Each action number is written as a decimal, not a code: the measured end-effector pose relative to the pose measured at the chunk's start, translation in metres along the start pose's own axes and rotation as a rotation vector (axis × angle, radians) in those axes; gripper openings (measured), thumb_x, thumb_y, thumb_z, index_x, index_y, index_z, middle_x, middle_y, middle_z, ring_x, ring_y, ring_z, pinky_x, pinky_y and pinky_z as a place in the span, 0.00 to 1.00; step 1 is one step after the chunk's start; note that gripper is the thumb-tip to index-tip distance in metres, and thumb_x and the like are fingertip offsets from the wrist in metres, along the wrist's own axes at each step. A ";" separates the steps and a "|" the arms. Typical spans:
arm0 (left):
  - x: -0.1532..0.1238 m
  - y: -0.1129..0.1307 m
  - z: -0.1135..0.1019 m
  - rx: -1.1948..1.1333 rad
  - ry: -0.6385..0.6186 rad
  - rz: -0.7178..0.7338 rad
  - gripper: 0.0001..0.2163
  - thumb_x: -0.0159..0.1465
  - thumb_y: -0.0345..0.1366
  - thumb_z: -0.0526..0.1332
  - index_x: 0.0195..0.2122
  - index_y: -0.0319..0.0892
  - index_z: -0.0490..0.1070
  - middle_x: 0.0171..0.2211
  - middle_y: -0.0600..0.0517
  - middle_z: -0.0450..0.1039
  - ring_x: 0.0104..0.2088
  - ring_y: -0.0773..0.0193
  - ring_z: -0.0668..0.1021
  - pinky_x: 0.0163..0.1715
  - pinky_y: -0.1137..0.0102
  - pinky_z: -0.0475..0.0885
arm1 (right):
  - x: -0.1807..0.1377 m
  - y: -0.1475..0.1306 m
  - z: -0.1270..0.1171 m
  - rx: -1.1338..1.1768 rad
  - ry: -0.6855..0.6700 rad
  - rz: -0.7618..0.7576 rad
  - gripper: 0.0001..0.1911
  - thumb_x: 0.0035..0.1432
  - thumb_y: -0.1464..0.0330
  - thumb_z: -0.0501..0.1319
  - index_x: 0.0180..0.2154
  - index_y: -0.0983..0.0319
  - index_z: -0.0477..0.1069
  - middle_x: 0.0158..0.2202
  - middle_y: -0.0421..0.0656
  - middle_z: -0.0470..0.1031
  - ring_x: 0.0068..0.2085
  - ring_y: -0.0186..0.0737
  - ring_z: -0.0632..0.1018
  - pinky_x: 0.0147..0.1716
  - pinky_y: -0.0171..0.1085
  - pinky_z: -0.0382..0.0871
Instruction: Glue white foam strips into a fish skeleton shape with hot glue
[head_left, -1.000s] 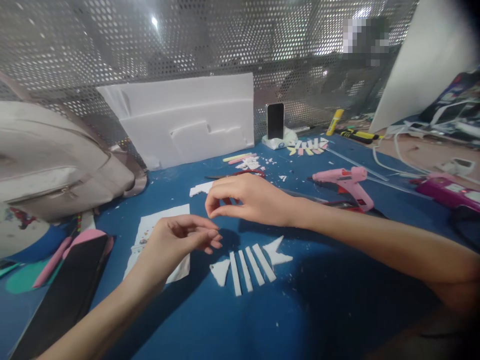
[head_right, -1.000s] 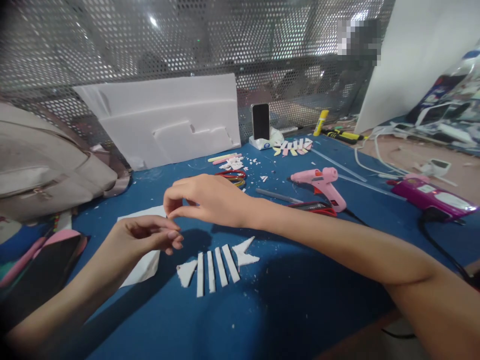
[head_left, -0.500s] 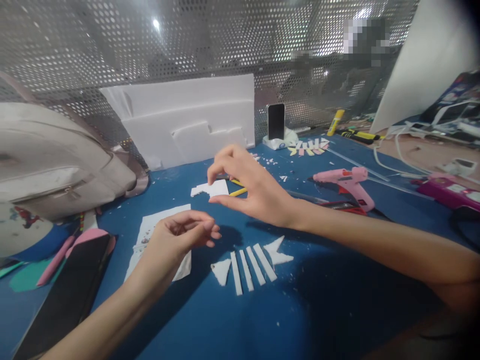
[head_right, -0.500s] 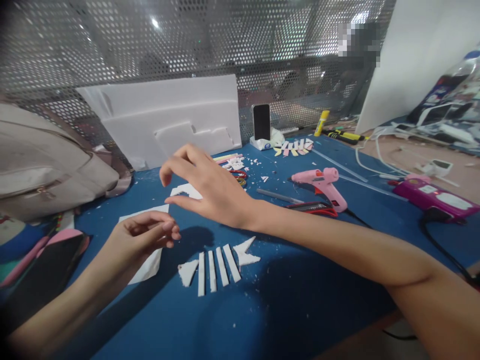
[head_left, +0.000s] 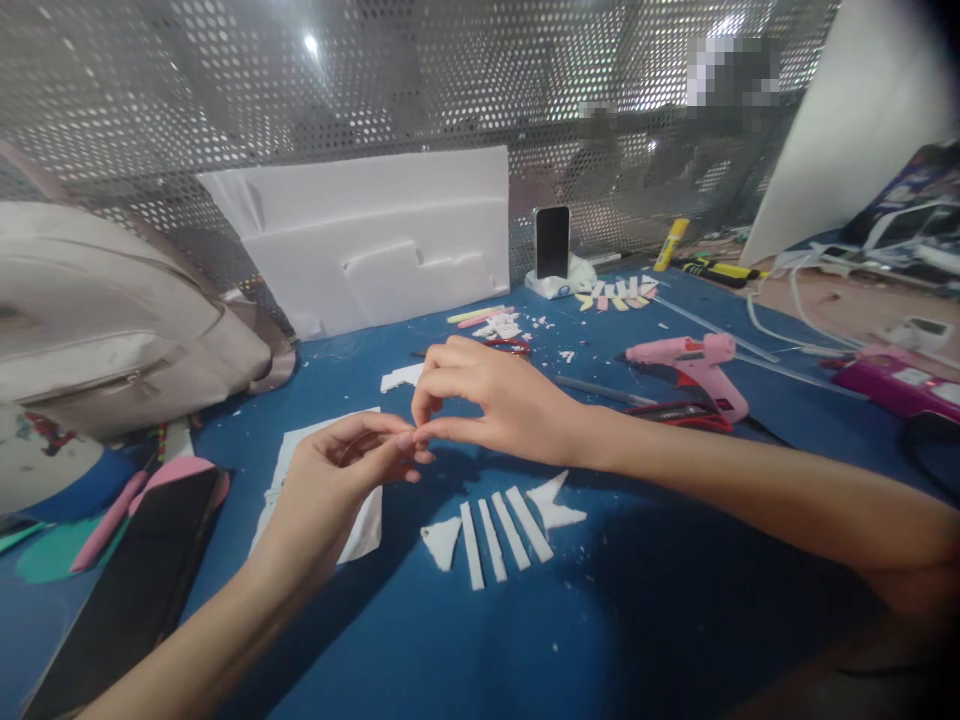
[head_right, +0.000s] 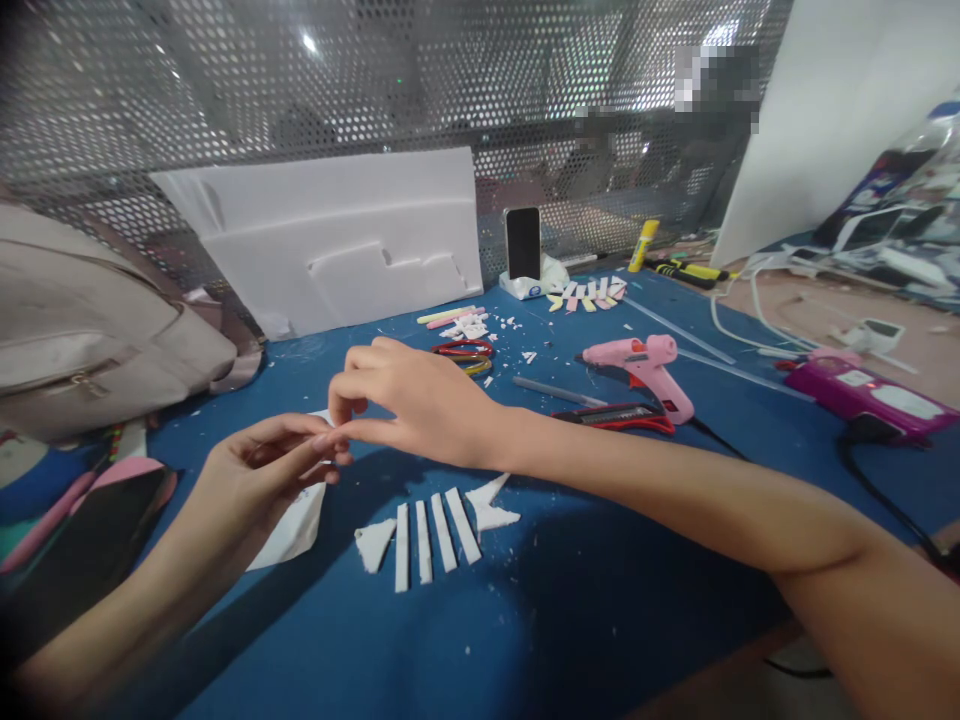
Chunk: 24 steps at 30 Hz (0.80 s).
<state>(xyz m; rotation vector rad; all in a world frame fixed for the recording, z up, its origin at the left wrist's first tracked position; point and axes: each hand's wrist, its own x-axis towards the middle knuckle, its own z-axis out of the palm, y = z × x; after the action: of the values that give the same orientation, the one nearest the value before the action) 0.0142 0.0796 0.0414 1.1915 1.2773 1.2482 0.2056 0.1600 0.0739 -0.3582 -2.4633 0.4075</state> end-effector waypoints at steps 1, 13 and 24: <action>0.000 0.000 0.000 0.005 0.005 0.006 0.07 0.56 0.39 0.71 0.31 0.42 0.77 0.28 0.52 0.78 0.30 0.68 0.79 0.30 0.78 0.76 | 0.000 0.000 0.000 0.000 0.000 0.001 0.08 0.65 0.65 0.59 0.34 0.63 0.71 0.36 0.40 0.68 0.40 0.34 0.67 0.40 0.33 0.58; -0.004 0.005 0.001 0.057 0.188 0.097 0.07 0.53 0.37 0.73 0.29 0.43 0.78 0.25 0.55 0.77 0.23 0.72 0.75 0.26 0.80 0.73 | -0.002 -0.007 0.005 -0.115 0.063 -0.040 0.07 0.65 0.66 0.59 0.36 0.64 0.71 0.36 0.41 0.67 0.39 0.33 0.67 0.35 0.32 0.58; -0.008 0.009 0.002 -0.039 0.177 0.019 0.09 0.51 0.38 0.73 0.27 0.42 0.77 0.26 0.52 0.78 0.27 0.69 0.76 0.24 0.80 0.70 | -0.004 -0.006 0.010 -0.152 0.076 -0.017 0.07 0.65 0.67 0.58 0.36 0.64 0.71 0.37 0.42 0.69 0.40 0.35 0.69 0.36 0.33 0.59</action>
<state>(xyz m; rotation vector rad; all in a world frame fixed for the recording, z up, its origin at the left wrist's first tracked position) 0.0173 0.0718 0.0508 1.0872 1.3660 1.4118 0.2017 0.1516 0.0664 -0.4081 -2.4277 0.1957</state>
